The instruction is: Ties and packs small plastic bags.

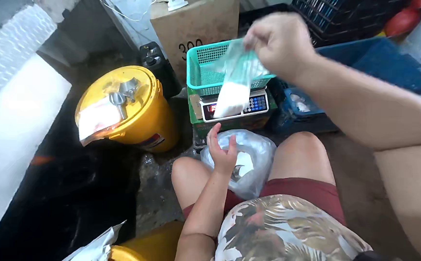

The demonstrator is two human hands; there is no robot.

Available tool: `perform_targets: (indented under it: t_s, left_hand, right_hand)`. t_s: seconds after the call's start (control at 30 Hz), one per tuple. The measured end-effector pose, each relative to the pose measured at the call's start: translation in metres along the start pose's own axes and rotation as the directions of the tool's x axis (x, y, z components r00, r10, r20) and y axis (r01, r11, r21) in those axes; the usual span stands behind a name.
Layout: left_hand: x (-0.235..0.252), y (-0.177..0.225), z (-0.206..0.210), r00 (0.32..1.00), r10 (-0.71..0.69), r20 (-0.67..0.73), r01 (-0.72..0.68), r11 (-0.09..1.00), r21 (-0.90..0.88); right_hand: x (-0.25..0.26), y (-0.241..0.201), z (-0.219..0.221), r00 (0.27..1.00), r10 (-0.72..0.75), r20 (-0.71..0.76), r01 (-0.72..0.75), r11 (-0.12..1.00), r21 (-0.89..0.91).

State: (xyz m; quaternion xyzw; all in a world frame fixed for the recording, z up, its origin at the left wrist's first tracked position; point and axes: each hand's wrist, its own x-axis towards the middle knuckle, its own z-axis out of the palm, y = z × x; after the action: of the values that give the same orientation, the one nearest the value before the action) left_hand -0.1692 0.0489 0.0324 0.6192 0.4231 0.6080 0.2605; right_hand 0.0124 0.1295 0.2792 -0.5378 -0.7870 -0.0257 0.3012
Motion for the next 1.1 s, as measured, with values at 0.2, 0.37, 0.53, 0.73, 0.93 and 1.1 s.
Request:
perform_targets:
  t_s: [0.2,0.37,0.53,0.73,0.93,1.1]
  left_hand:
    - [-0.006,0.013,-0.006,0.776,-0.421,0.469,0.38,0.906,0.185]
    - [-0.013,0.023,-0.002,0.62,-0.381,0.685,0.369,0.913,0.174]
    - [-0.014,0.043,0.006,0.695,-0.334,0.637,0.198,0.94,0.277]
    - [-0.004,0.053,0.006,0.691,-0.278,0.667,0.274,0.955,0.115]
    - [-0.005,0.065,0.023,0.672,-0.01,0.74,0.285,0.926,-0.246]
    - [0.004,0.095,0.022,0.606,0.256,0.753,-0.307,0.949,-0.076]
  right_hand:
    - [-0.119,-0.025,0.083,0.986,-0.105,0.128,0.075,0.972,0.223]
    - [-0.163,-0.029,0.094,0.994,-0.046,0.097,0.005,0.924,0.381]
    - [-0.179,-0.016,0.077,0.998,-0.004,0.059,-0.031,0.813,0.582]
    - [-0.203,0.039,0.066,0.853,0.037,0.52,-0.32,0.826,0.465]
    - [-0.227,0.054,0.129,0.861,-0.255,0.44,-0.19,0.641,0.743]
    - [-0.248,0.055,0.146,0.893,-0.164,0.42,-0.307,0.462,0.832]
